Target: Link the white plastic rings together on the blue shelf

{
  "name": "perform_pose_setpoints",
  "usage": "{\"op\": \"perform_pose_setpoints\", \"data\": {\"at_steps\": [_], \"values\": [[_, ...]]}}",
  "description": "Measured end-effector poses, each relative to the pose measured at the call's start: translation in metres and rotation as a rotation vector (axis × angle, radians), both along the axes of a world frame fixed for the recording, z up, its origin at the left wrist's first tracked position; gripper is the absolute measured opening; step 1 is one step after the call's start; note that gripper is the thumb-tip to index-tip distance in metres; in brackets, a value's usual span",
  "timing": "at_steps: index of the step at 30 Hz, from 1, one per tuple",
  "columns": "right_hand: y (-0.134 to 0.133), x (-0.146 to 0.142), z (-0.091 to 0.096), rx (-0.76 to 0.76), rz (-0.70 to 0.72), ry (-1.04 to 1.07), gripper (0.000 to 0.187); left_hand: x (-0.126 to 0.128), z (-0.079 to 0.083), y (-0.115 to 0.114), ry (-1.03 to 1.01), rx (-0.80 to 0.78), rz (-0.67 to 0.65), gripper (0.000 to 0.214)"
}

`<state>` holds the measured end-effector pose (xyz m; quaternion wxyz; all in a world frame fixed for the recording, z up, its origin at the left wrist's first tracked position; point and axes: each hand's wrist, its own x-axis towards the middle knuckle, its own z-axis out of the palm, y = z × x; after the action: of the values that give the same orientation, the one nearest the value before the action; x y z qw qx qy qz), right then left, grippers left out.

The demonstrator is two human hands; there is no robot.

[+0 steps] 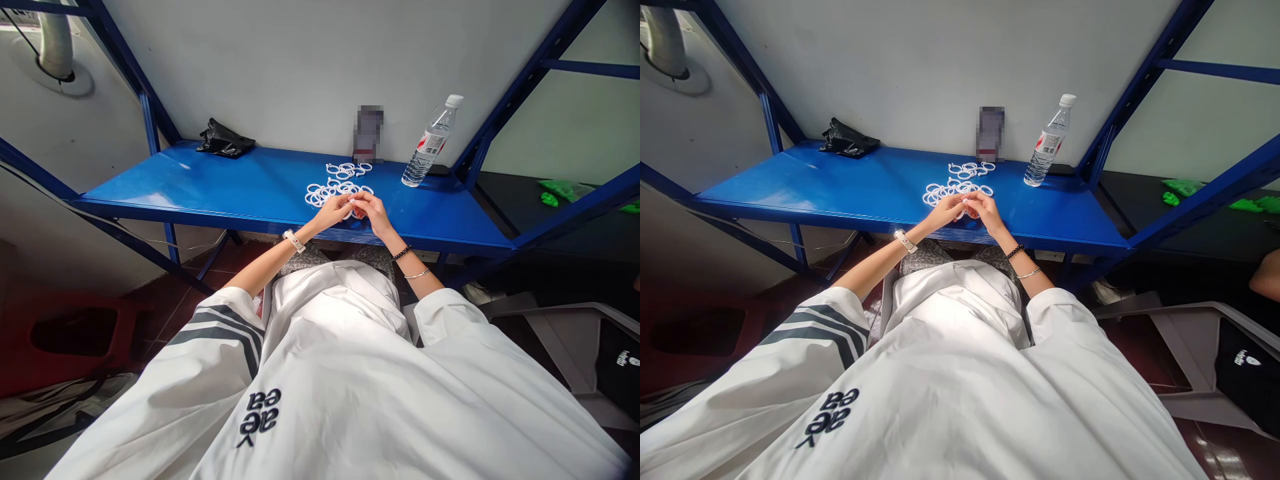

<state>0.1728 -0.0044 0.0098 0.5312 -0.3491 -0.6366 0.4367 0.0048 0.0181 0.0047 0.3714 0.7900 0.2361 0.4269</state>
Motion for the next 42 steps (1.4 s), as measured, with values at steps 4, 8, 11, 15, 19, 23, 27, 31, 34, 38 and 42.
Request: {"op": "perform_pose_setpoints", "data": {"at_steps": [4,8,11,15,19,23,27,31,34,38,42], "values": [[-0.0001,-0.0002,0.0002,0.001,0.001,0.003,0.037,0.0001,0.0004,-0.0005,-0.008,0.004,-0.004,0.046],[-0.0010,-0.0003,0.0008,0.003,0.008,-0.001,0.038,0.0005,0.0005,-0.0010,-0.018,-0.002,-0.007,0.049],[-0.0016,-0.0002,0.0011,0.007,0.009,-0.007,0.037,0.0005,0.0010,-0.0015,-0.012,-0.002,-0.003,0.051],[-0.0017,-0.0002,0.0014,0.008,0.009,-0.012,0.038,0.0002,0.0021,-0.0022,-0.010,0.003,-0.008,0.053],[-0.0016,-0.0006,0.0016,0.006,0.011,-0.010,0.038,0.0000,0.0023,-0.0022,-0.002,0.007,-0.002,0.054],[-0.0014,-0.0008,0.0015,0.001,0.006,-0.004,0.037,-0.0001,0.0014,-0.0016,0.001,0.012,0.001,0.054],[-0.0016,-0.0009,0.0015,-0.004,-0.002,-0.009,0.036,0.0000,0.0008,-0.0014,-0.006,0.012,-0.004,0.055],[-0.0021,-0.0007,0.0011,-0.007,-0.005,-0.017,0.036,-0.0002,0.0013,-0.0016,-0.005,0.015,-0.007,0.055],[-0.0020,-0.0005,0.0007,-0.006,-0.001,-0.018,0.036,-0.0003,0.0019,-0.0021,0.002,0.010,-0.004,0.055],[-0.0015,-0.0005,0.0006,0.001,0.004,-0.008,0.037,-0.0002,0.0024,-0.0029,0.003,0.007,-0.001,0.056],[-0.0018,-0.0004,0.0009,0.001,-0.010,-0.029,0.038,0.0000,0.0019,-0.0030,-0.006,0.000,-0.005,0.057]]}}
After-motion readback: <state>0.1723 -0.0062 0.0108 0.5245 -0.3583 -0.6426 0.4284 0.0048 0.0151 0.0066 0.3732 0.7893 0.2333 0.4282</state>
